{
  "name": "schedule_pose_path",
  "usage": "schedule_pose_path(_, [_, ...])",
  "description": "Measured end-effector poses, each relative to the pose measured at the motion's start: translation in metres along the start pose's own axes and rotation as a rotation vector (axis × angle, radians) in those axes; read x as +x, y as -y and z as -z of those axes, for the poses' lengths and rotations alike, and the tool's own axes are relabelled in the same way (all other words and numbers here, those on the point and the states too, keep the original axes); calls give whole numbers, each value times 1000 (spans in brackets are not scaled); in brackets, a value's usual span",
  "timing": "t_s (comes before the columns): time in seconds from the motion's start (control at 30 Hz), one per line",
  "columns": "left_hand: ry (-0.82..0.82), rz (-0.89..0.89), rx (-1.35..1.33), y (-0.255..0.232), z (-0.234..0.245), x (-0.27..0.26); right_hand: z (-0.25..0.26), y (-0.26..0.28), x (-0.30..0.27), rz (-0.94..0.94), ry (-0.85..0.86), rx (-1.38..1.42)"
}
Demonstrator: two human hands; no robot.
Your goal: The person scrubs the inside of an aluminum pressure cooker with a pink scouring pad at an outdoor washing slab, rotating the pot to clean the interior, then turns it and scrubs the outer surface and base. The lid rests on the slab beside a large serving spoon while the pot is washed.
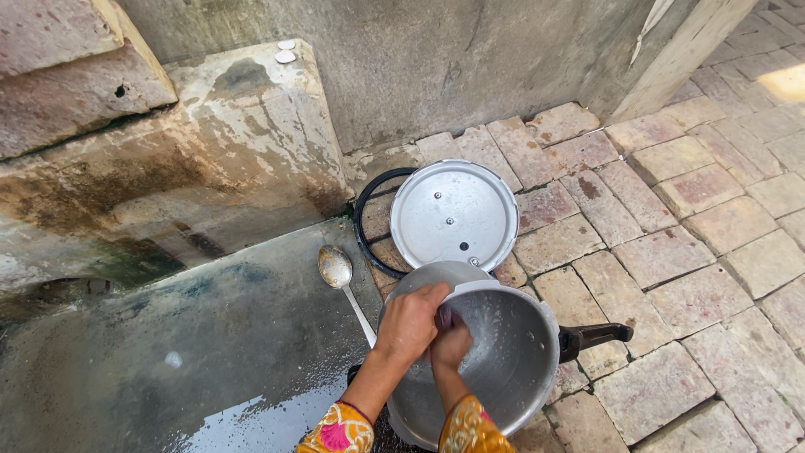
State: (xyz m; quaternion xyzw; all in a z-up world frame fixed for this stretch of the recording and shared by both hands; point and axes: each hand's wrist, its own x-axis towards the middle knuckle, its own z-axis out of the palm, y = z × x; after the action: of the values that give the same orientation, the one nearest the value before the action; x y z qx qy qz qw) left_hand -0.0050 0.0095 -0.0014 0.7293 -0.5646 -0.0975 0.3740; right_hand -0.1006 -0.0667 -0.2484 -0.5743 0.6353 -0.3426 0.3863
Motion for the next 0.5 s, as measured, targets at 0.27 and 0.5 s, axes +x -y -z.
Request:
schedule_pose_path(0.27, [41, -1, 24, 10, 3, 2, -12, 30, 51, -284, 26, 272])
schedule_pose_path(0.5, [53, -72, 7, -1, 6, 7, 10, -29, 30, -172, 63, -65])
